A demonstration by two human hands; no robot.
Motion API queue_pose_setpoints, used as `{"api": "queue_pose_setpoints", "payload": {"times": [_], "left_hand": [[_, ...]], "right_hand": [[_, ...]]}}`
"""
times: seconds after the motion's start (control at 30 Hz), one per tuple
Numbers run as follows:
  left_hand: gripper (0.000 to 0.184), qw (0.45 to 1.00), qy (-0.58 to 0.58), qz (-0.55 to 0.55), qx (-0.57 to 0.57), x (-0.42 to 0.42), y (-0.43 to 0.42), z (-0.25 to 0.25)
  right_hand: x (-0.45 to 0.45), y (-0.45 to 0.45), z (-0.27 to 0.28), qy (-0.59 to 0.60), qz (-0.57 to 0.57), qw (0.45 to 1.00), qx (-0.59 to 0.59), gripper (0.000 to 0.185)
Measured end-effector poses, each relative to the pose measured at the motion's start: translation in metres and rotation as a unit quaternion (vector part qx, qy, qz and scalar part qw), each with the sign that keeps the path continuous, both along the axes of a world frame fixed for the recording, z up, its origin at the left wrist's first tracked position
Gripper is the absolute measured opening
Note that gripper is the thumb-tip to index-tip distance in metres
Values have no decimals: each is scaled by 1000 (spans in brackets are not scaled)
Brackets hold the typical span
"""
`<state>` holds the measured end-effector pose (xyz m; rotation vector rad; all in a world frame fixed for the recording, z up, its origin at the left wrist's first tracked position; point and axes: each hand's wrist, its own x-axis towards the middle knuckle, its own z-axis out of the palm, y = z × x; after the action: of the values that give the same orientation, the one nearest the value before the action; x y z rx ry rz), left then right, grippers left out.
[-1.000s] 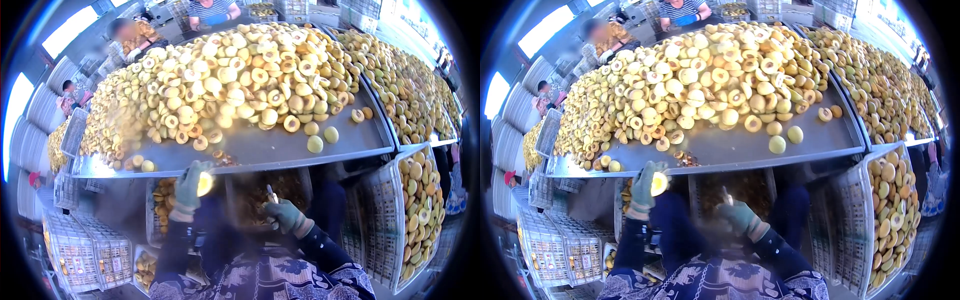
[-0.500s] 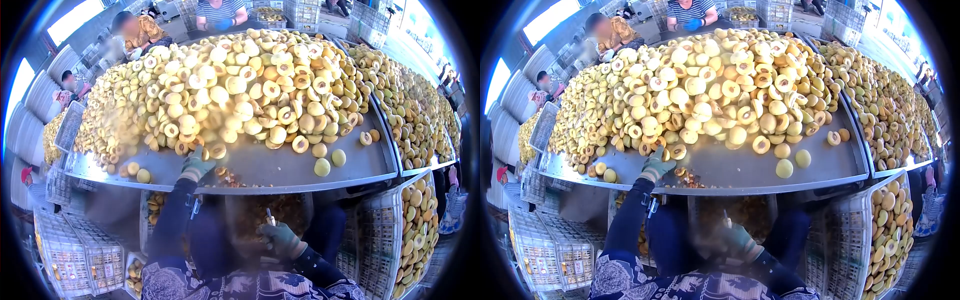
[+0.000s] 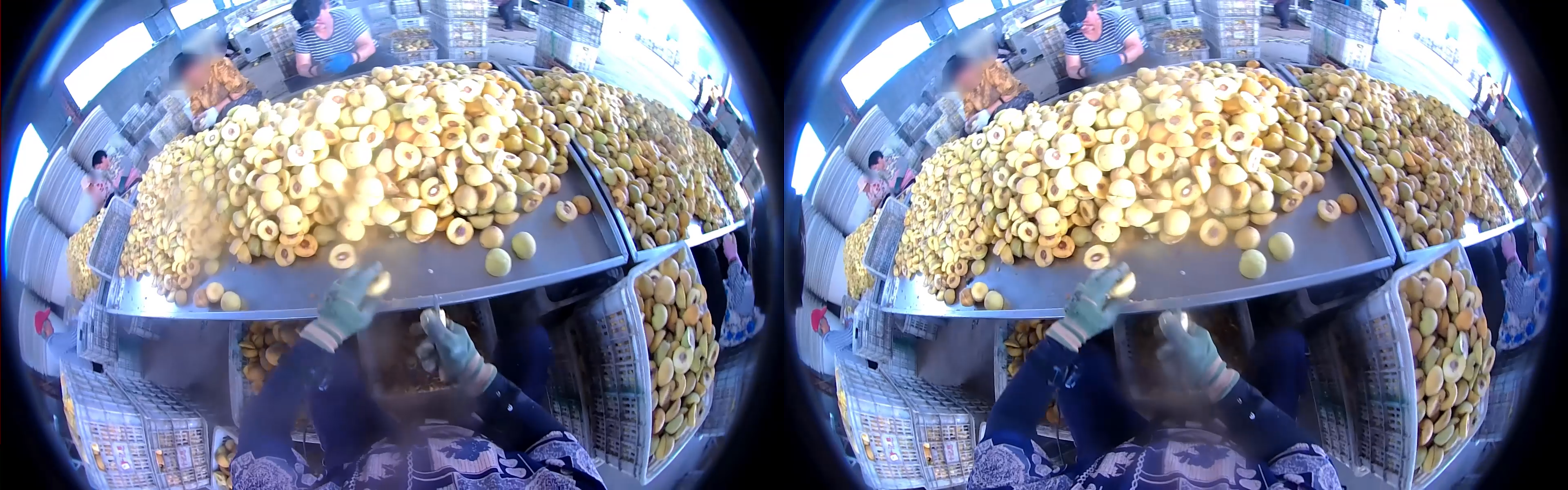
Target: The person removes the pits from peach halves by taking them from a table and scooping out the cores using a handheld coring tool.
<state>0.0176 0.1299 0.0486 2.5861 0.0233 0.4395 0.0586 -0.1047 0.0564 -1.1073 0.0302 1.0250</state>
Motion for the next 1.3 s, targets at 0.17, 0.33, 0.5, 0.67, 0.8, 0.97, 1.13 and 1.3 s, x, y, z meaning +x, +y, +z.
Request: {"api": "queue_pose_setpoints", "payload": {"times": [0.17,0.33,0.5,0.67,0.8,0.97,1.13,1.3], "left_hand": [[59,990,-19,-127,-49,-7,-89,23],[50,846,215,-163,-460,-4,-99,6],[17,929,-43,-129,-345,-3,-148,-10],[17,909,-158,-156,-354,-4,-168,-8],[29,977,-213,4,9,-20,-162,-15],[32,749,-36,116,-651,-34,-177,-20],[37,698,-76,64,-709,-42,-163,-22],[39,639,-93,33,-763,-46,-171,-17]], "right_hand": [[0,-17,14,-51,-34,987,149,39],[4,-45,-58,-225,-61,971,56,32],[-2,-63,-49,-114,-114,983,94,30],[-4,-79,-24,-98,-137,985,-27,26],[-10,-71,-23,-32,-156,980,120,26],[-41,-49,-25,-143,-87,984,66,28],[-47,-62,-16,-390,36,911,-130,39],[-51,-64,-9,-439,76,881,-160,31]]}}
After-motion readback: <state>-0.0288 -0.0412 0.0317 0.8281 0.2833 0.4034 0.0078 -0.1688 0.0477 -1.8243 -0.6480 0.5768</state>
